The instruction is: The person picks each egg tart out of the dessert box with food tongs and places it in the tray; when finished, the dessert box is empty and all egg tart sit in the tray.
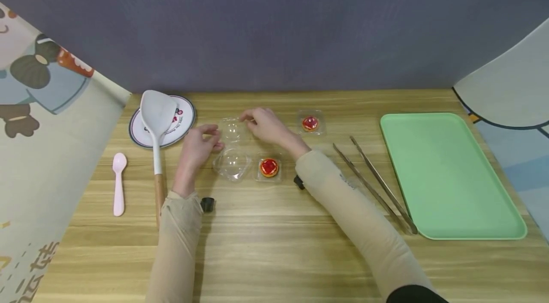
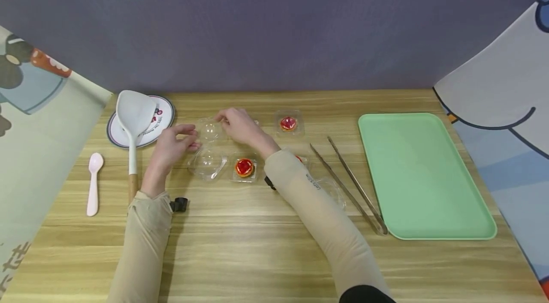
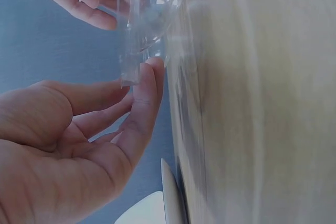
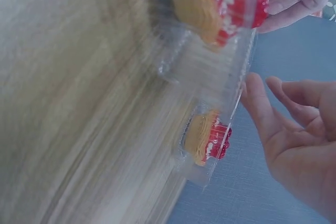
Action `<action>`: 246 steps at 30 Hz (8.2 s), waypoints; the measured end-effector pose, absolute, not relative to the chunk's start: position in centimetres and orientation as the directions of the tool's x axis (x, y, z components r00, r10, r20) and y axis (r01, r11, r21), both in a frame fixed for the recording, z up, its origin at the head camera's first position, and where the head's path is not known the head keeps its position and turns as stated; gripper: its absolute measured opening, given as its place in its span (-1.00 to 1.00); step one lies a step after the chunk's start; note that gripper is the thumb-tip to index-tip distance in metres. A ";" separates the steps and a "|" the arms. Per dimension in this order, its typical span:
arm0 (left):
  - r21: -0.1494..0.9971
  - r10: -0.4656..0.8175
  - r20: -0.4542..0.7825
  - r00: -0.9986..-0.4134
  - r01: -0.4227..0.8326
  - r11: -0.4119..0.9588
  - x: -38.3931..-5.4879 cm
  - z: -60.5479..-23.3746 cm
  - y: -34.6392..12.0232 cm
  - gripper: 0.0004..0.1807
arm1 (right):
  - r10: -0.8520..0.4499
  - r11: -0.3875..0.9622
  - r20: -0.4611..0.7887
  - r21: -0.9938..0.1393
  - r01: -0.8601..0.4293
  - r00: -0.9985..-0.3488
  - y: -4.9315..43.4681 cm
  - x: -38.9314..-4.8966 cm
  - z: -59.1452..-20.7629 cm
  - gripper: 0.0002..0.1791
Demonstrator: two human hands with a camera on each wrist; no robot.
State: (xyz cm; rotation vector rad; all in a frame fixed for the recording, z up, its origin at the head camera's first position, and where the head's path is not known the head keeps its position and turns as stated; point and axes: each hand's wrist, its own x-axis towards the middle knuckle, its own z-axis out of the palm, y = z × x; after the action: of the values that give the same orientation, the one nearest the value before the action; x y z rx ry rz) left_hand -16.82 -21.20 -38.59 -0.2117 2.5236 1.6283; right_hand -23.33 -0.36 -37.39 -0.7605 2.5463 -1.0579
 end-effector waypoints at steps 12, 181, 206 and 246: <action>0.891 -0.041 -0.222 -0.974 -0.220 0.398 -16.6 -38.3 -21.8 -0.48 | -0.547 0.550 -0.043 -0.771 -0.320 -0.836 0.1 -22.8 -37.1 -0.62; 0.926 -0.024 -0.091 -0.996 -0.094 0.365 -19.8 -37.5 -5.0 -0.68 | -0.238 0.507 -0.027 -0.856 -0.101 -0.971 13.8 -23.0 -35.2 -0.64; 0.994 -0.043 0.100 -0.994 0.101 -0.027 -20.2 -37.1 -2.8 -0.62 | -0.113 0.470 0.191 -0.854 -0.222 -0.975 15.5 -21.2 -34.0 -0.52; 0.835 0.302 -0.127 -0.945 0.063 0.547 -21.1 -37.4 1.3 -0.67 | -0.111 0.681 -0.138 -0.732 0.026 -0.984 21.8 -23.9 -37.0 -0.61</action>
State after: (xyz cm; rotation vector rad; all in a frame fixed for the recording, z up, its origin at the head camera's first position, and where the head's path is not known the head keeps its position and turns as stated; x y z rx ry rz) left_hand -21.09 1.32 -37.43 0.3047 2.5294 1.3495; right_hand -23.89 21.81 -37.04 -0.0696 2.7211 -1.1884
